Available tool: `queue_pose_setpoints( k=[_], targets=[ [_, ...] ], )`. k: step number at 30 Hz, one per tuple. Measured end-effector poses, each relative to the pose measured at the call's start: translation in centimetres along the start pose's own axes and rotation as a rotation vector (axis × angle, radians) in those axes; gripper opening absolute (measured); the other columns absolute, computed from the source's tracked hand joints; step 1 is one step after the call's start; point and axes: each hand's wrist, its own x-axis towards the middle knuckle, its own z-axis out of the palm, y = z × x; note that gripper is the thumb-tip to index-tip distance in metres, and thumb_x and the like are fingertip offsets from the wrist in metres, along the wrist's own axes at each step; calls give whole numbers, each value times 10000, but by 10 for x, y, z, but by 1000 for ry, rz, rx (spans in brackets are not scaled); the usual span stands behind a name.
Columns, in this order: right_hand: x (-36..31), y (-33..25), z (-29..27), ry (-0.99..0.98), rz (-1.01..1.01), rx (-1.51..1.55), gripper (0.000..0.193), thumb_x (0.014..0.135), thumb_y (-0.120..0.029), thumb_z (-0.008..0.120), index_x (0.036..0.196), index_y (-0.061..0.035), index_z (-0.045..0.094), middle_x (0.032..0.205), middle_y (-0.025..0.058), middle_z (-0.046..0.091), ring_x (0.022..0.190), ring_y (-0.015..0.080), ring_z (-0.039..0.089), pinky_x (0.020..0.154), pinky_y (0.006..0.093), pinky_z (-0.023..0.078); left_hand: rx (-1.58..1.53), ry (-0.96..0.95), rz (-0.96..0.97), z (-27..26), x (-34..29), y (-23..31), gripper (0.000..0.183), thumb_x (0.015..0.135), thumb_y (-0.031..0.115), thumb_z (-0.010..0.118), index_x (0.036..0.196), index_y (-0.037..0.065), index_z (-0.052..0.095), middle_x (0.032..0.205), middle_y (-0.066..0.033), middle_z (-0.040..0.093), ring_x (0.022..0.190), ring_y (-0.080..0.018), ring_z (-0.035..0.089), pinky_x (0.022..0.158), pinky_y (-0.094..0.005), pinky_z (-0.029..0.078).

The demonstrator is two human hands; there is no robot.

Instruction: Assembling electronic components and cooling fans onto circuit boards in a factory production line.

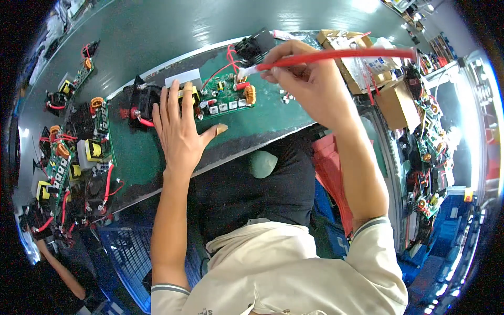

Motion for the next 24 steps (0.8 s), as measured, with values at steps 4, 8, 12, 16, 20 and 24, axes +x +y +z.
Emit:
queue_pose_setpoints(
  k=[4,8,12,16,20,24],
  targets=[
    [-8,0,-13,-131,-235,-119,139,891,58,642,1024,22,660,979,65,657,917,136,647,829,281,533,9,-16,-6,0,-1,3,1017,657,544,815,1454,61,409,1531,-148,353,1396,-390,344,1130,-544,251],
    [-21,-6,6,-46,47,-77,129,861,37,681,985,1,673,948,52,653,888,134,636,799,281,524,15,-14,0,0,-1,2,1019,658,549,811,1457,65,404,1533,-151,350,1395,-391,345,1131,-542,250],
    [-22,-1,20,-117,-107,-232,142,802,10,689,943,-9,683,859,55,663,804,139,640,736,280,512,16,7,16,2,-2,2,1013,670,564,795,1459,68,397,1530,-157,353,1396,-389,346,1131,-541,249],
    [-16,5,32,-141,-266,-307,141,788,10,690,923,-26,701,884,86,690,802,208,677,727,318,536,17,-4,19,0,0,3,1013,672,568,787,1459,65,396,1525,-160,357,1398,-387,345,1131,-539,247],
    [-10,9,45,-42,-337,-296,164,774,36,693,926,-25,703,889,95,685,800,230,688,722,320,548,22,-5,5,-2,-2,-1,1017,660,563,794,1454,62,402,1526,-157,355,1401,-386,342,1132,-539,249],
    [-10,4,55,-140,-316,-289,173,765,54,702,920,-24,703,894,93,684,810,232,693,723,313,554,3,-8,-3,-3,-1,-5,1024,636,537,816,1445,59,409,1526,-162,351,1403,-385,340,1130,-542,258]
  ],
)
